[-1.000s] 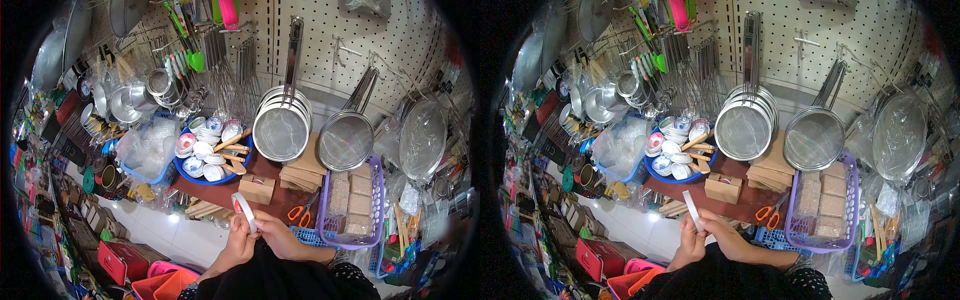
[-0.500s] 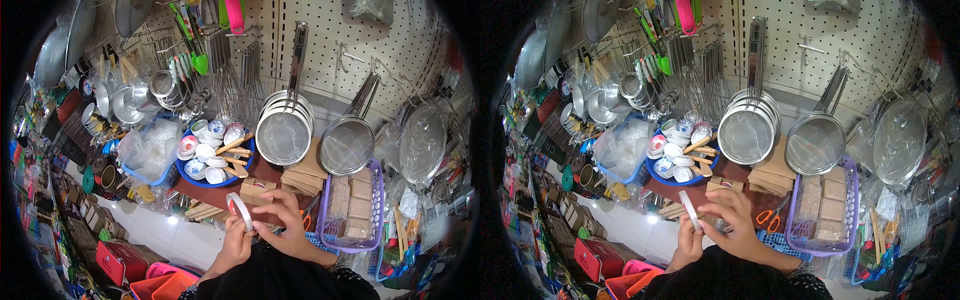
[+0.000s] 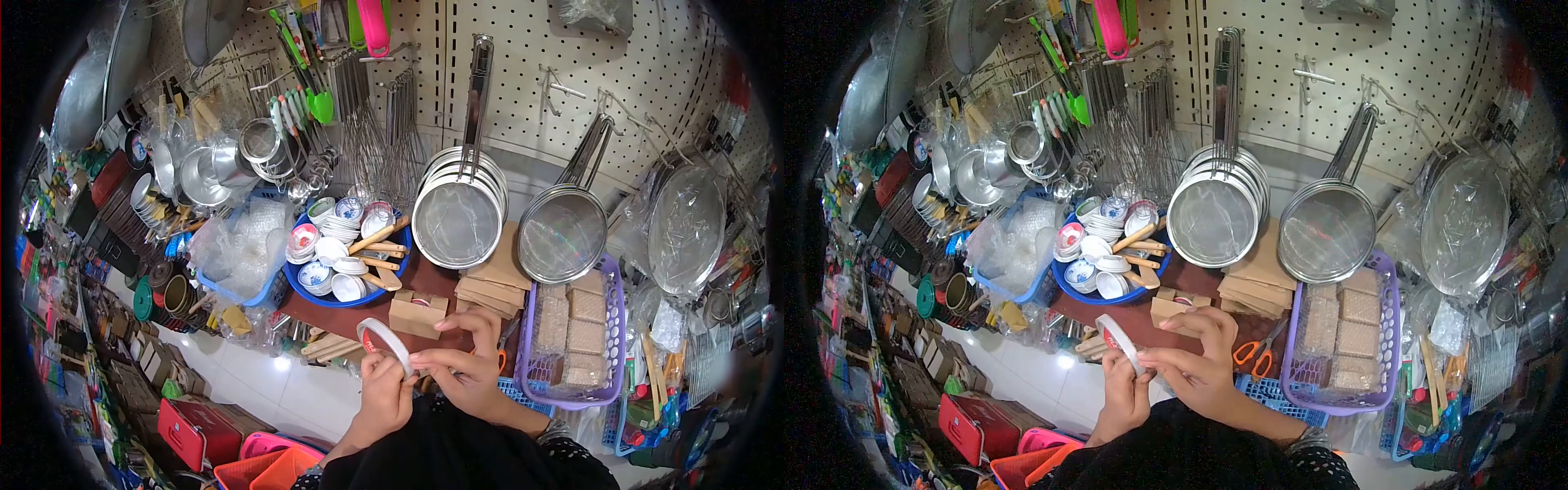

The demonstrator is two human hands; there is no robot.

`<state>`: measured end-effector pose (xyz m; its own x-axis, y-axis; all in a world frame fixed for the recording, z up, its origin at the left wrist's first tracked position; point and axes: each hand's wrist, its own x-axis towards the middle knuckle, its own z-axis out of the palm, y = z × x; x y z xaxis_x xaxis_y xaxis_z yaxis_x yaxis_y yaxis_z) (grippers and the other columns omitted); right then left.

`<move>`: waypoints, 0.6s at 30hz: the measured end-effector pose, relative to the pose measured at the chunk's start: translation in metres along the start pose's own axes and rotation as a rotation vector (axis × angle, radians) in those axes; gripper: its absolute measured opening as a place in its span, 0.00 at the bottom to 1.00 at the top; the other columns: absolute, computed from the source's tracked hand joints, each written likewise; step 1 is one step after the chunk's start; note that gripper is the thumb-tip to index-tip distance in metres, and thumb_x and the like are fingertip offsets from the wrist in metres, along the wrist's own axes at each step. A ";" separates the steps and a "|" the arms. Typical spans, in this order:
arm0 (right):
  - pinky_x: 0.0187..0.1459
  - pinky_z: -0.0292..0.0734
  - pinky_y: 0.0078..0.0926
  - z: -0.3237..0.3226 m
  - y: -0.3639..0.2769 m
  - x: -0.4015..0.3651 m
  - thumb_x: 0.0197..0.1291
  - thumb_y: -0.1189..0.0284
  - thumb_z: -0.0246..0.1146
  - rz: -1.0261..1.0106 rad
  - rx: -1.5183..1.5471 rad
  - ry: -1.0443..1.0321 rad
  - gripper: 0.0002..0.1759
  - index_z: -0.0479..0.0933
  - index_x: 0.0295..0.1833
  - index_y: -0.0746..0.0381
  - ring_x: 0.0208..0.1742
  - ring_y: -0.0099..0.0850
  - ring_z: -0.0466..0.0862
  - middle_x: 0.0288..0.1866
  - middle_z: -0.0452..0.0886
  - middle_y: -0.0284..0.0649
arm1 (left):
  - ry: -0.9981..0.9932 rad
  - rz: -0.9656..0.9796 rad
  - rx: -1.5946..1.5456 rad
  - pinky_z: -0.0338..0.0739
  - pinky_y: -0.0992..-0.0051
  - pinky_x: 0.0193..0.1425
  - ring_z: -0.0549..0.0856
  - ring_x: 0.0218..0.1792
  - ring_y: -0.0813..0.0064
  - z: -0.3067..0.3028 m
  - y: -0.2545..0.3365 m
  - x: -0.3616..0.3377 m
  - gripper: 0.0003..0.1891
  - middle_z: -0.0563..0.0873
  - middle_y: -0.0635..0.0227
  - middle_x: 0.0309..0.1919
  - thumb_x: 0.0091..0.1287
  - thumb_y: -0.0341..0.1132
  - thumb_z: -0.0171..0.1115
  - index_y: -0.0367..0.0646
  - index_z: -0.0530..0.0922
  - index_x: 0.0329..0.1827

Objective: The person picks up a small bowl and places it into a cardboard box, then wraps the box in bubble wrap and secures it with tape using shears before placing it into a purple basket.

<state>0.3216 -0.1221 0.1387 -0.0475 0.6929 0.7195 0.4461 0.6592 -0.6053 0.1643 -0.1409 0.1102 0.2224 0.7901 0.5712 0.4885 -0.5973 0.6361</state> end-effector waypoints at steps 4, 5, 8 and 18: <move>0.57 0.60 0.41 0.002 -0.002 -0.001 0.45 0.71 0.72 -0.065 -0.108 0.044 0.13 0.85 0.39 0.47 0.55 0.40 0.68 0.52 0.76 0.32 | -0.021 -0.010 0.022 0.62 0.64 0.51 0.75 0.35 0.58 0.001 -0.001 0.000 0.06 0.77 0.61 0.30 0.61 0.26 0.60 0.38 0.78 0.40; 0.57 0.61 0.42 0.004 -0.001 -0.003 0.45 0.71 0.72 -0.083 -0.142 0.049 0.13 0.84 0.39 0.49 0.55 0.40 0.68 0.51 0.76 0.33 | -0.021 -0.010 0.018 0.62 0.64 0.50 0.75 0.34 0.58 0.002 -0.002 0.000 0.06 0.77 0.61 0.30 0.61 0.26 0.59 0.38 0.78 0.40; 0.56 0.61 0.43 0.012 -0.002 -0.006 0.47 0.72 0.70 -0.150 -0.245 0.082 0.12 0.80 0.40 0.54 0.55 0.41 0.68 0.51 0.75 0.34 | -0.021 -0.015 0.011 0.62 0.64 0.50 0.74 0.34 0.57 0.003 -0.002 -0.002 0.05 0.77 0.61 0.29 0.62 0.27 0.59 0.38 0.77 0.40; 0.60 0.60 0.39 0.022 0.013 -0.015 0.58 0.76 0.63 0.161 0.329 -0.057 0.14 0.72 0.49 0.61 0.58 0.41 0.68 0.55 0.70 0.44 | -0.006 -0.078 -0.048 0.63 0.63 0.49 0.77 0.32 0.57 0.005 0.000 -0.002 0.07 0.81 0.61 0.31 0.66 0.27 0.56 0.37 0.76 0.45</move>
<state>0.3080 -0.1176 0.1126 -0.0537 0.8045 0.5915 0.1413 0.5925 -0.7931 0.1681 -0.1411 0.1063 0.1903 0.8354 0.5156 0.4640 -0.5394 0.7027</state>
